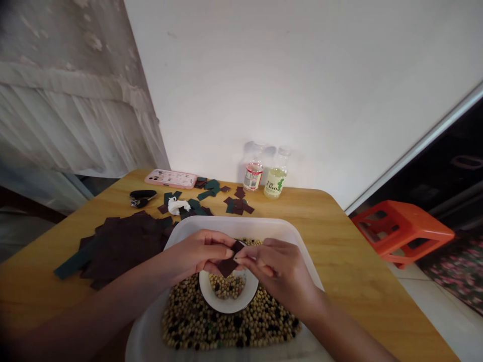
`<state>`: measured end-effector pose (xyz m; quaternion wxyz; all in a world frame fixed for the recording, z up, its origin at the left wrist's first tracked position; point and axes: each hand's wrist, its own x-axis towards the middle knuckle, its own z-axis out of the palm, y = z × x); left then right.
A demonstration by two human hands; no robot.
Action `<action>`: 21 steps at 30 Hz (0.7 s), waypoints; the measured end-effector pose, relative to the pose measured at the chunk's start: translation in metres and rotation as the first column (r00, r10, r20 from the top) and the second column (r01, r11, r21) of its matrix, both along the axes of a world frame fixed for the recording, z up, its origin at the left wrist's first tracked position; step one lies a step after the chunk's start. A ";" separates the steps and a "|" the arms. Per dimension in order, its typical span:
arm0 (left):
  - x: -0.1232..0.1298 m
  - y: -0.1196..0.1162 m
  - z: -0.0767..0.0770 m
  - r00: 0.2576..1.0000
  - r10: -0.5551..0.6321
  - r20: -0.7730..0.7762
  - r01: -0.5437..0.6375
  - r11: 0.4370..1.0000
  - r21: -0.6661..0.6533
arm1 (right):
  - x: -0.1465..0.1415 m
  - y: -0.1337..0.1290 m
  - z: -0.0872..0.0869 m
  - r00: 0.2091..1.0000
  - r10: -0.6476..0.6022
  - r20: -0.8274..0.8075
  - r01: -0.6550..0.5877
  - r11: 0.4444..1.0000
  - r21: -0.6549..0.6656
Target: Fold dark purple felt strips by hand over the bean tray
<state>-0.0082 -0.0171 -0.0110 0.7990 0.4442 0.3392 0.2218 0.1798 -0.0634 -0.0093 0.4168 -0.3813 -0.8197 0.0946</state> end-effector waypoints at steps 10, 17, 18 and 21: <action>-0.001 0.002 0.000 0.992 0.050 0.116 -0.048 0.999 -0.020 | -0.002 0.001 -0.001 0.992 -0.091 -0.085 0.085 0.994 -0.067; 0.003 0.002 0.002 0.992 0.126 0.025 -0.127 0.992 0.005 | -0.004 -0.001 0.001 0.999 -0.041 -0.021 0.041 0.999 0.019; 0.002 0.002 0.002 0.994 0.112 0.017 -0.112 0.993 0.023 | -0.004 -0.001 0.001 0.999 -0.038 -0.020 0.038 0.999 0.020; 0.002 0.000 0.003 0.998 0.057 -0.006 -0.056 0.995 0.088 | -0.004 0.000 0.001 0.999 -0.045 -0.015 0.045 0.999 0.017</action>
